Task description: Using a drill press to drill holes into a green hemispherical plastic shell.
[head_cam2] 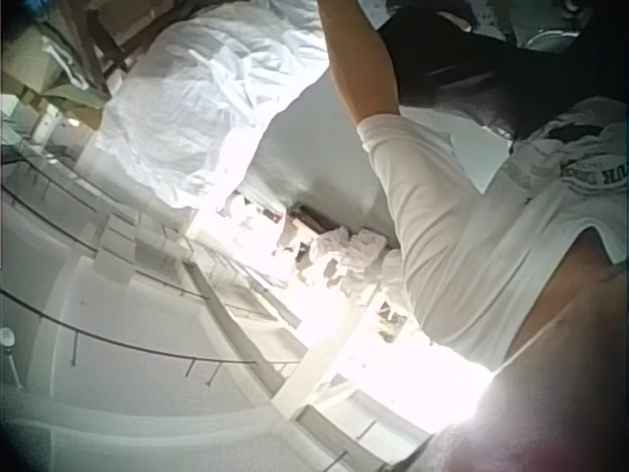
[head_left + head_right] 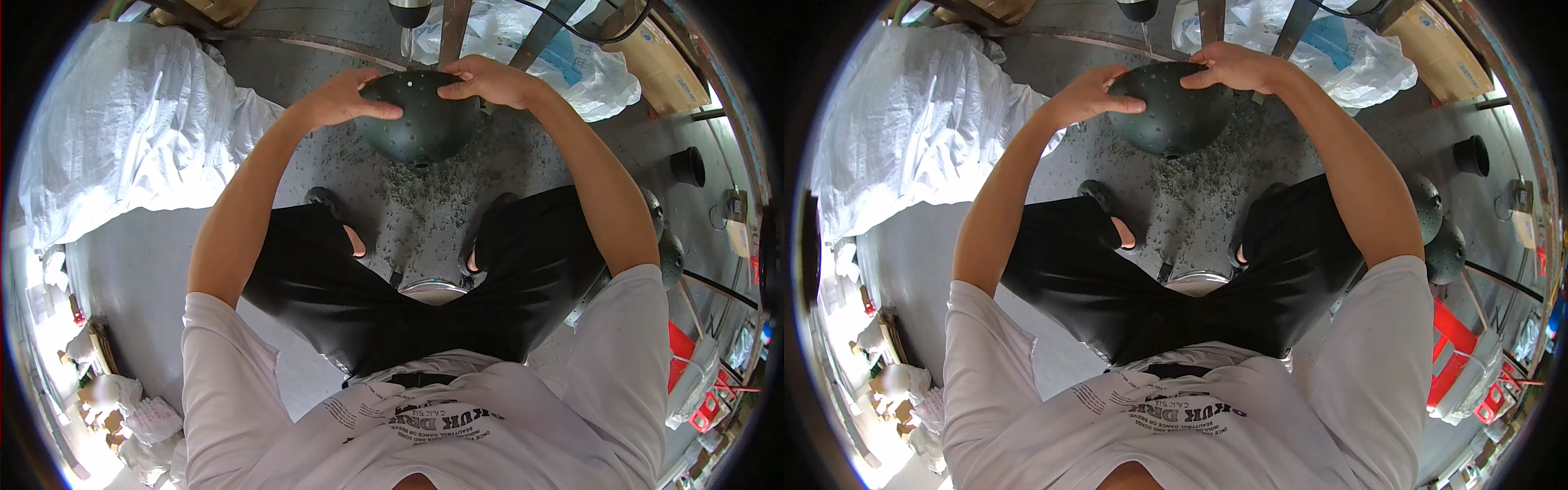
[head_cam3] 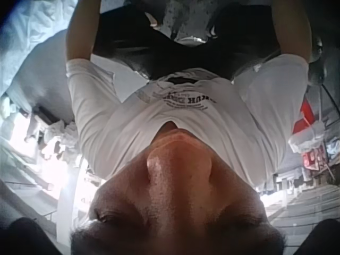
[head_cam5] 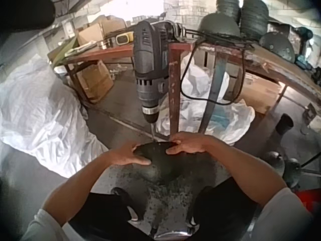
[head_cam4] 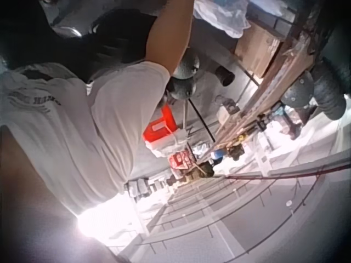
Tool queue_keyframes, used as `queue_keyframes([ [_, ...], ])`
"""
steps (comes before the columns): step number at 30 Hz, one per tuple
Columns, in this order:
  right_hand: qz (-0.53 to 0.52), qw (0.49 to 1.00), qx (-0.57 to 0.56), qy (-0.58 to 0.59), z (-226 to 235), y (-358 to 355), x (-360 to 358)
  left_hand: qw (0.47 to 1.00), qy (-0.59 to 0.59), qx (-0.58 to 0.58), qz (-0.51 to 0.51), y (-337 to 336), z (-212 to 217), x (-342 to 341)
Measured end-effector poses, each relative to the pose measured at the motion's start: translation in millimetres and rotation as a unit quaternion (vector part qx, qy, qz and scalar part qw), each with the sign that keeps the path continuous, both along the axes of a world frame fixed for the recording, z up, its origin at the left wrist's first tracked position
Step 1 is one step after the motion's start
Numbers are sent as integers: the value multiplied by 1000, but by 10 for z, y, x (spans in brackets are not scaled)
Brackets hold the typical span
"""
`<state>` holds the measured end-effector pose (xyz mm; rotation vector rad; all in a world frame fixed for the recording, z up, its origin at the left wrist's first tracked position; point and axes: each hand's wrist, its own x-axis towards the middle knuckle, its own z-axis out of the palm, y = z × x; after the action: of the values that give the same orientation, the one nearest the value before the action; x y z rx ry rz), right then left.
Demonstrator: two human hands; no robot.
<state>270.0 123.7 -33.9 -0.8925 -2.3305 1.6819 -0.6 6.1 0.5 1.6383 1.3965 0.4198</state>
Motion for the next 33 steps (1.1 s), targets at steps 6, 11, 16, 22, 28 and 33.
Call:
queue_keyframes([
  [6, 81, 993, 6, -89, 223, -193, -97, 998, -9, 38, -40, -72, -46, 145],
  [11, 58, 996, -28, 54, 96, -215, 17, 998, -1, -25, -61, -70, -22, 179],
  [16, 57, 996, -20, -62, 111, -87, 188, 996, -78, -49, 12, -141, 10, -90],
  [22, 66, 996, 6, -67, 64, -94, 116, 997, -51, -51, -5, -185, -85, -215],
  [28, 77, 996, -11, -38, 182, -231, -35, 992, 71, 102, -30, -183, 26, 122],
  [33, 45, 997, -30, 47, 134, -183, -28, 1000, 14, 27, -1, -124, -1, 30],
])
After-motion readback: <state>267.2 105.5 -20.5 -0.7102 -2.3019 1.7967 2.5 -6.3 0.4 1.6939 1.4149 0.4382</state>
